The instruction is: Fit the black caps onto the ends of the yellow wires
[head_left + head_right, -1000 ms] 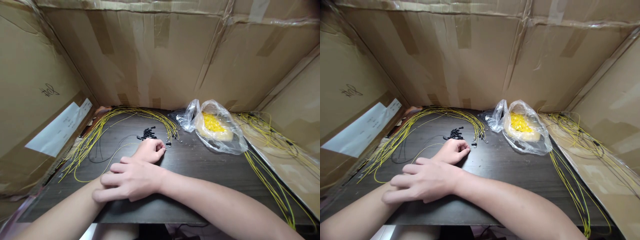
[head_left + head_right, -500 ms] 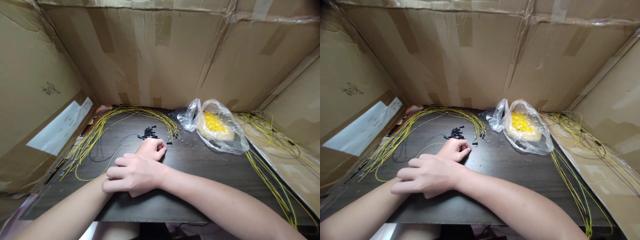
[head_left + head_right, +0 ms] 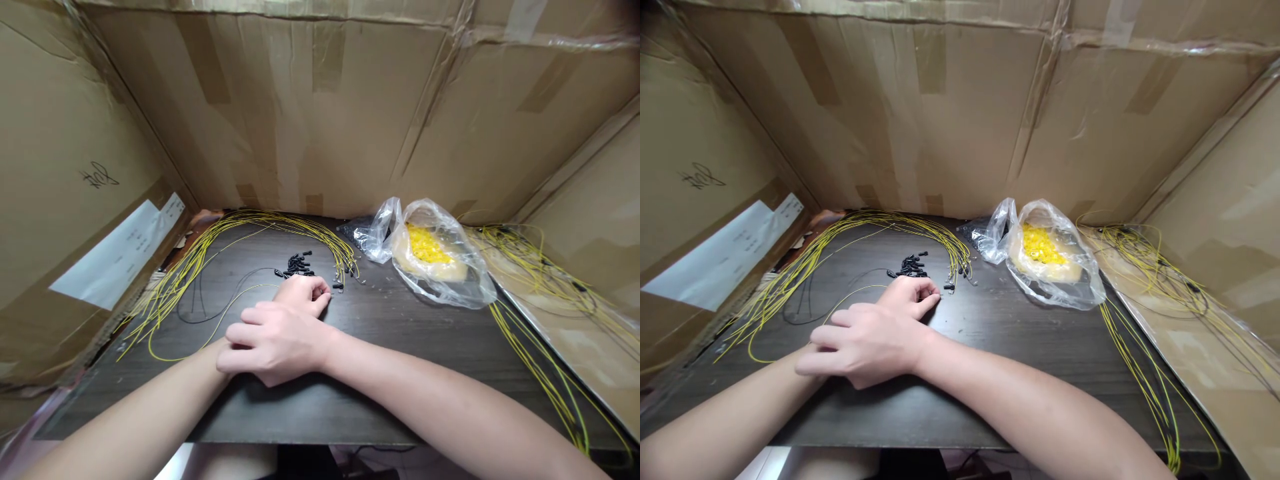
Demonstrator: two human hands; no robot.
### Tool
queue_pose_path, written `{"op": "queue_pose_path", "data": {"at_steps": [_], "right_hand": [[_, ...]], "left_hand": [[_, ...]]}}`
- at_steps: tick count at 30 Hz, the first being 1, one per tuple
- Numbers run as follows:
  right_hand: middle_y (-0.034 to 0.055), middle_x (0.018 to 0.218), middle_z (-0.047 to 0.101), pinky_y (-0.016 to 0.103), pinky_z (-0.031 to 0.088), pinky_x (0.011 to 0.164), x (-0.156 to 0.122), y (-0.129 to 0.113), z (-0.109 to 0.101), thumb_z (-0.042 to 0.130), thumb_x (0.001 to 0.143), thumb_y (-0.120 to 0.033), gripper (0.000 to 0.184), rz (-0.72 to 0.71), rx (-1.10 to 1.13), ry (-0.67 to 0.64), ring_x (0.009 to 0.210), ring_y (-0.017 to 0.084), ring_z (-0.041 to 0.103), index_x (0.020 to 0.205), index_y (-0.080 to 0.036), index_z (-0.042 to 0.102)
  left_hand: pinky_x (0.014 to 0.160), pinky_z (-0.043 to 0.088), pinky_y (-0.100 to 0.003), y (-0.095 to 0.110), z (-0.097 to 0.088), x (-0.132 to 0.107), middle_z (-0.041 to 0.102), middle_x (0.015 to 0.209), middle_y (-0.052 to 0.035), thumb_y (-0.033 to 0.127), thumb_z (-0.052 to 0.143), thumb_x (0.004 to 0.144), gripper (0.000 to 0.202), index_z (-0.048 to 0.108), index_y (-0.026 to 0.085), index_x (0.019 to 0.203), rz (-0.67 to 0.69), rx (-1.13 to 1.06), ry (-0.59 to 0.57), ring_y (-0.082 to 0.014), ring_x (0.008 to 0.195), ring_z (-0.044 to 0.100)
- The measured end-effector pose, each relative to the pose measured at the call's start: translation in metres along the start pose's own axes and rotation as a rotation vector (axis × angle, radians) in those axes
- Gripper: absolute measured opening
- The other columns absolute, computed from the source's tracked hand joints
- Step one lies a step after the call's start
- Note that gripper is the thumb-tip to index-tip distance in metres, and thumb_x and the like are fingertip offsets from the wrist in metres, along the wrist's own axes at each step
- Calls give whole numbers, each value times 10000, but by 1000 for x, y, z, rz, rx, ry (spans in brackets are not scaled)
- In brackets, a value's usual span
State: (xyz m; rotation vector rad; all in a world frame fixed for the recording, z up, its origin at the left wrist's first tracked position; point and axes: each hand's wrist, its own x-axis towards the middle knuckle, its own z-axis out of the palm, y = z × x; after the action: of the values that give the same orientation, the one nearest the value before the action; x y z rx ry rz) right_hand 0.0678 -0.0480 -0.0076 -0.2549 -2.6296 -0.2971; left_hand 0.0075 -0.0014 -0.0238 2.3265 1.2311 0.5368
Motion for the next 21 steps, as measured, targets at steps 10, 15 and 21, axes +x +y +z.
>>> {"op": "queue_pose_path", "data": {"at_steps": [10, 15, 21], "right_hand": [[36, 1051, 590, 328, 366, 747, 1, -2, -4, 451, 913, -170, 226, -114, 5, -26, 877, 186, 466, 1068, -217, 608], [70, 1140, 586, 337, 379, 793, 0, -2, -8, 436, 904, -186, 227, -142, 35, -65, 993, 210, 461, 1045, -186, 613], [72, 1086, 584, 341, 381, 775, 2, -3, -9, 394, 916, -135, 305, -123, 53, -83, 893, 199, 466, 1143, -199, 586]], "left_hand": [[547, 378, -238, 0, -2, -3, 673, 652, -5, 252, 588, 832, 150, 715, 173, 816, 78, -41, -21, -128, 566, 554], [553, 384, -238, -1, -2, -3, 676, 657, -5, 254, 580, 839, 159, 718, 175, 822, 90, -51, -34, -129, 572, 559], [553, 385, -240, -1, -1, -4, 681, 666, -8, 231, 581, 824, 140, 709, 177, 804, 91, -28, -5, -132, 573, 561]]}}
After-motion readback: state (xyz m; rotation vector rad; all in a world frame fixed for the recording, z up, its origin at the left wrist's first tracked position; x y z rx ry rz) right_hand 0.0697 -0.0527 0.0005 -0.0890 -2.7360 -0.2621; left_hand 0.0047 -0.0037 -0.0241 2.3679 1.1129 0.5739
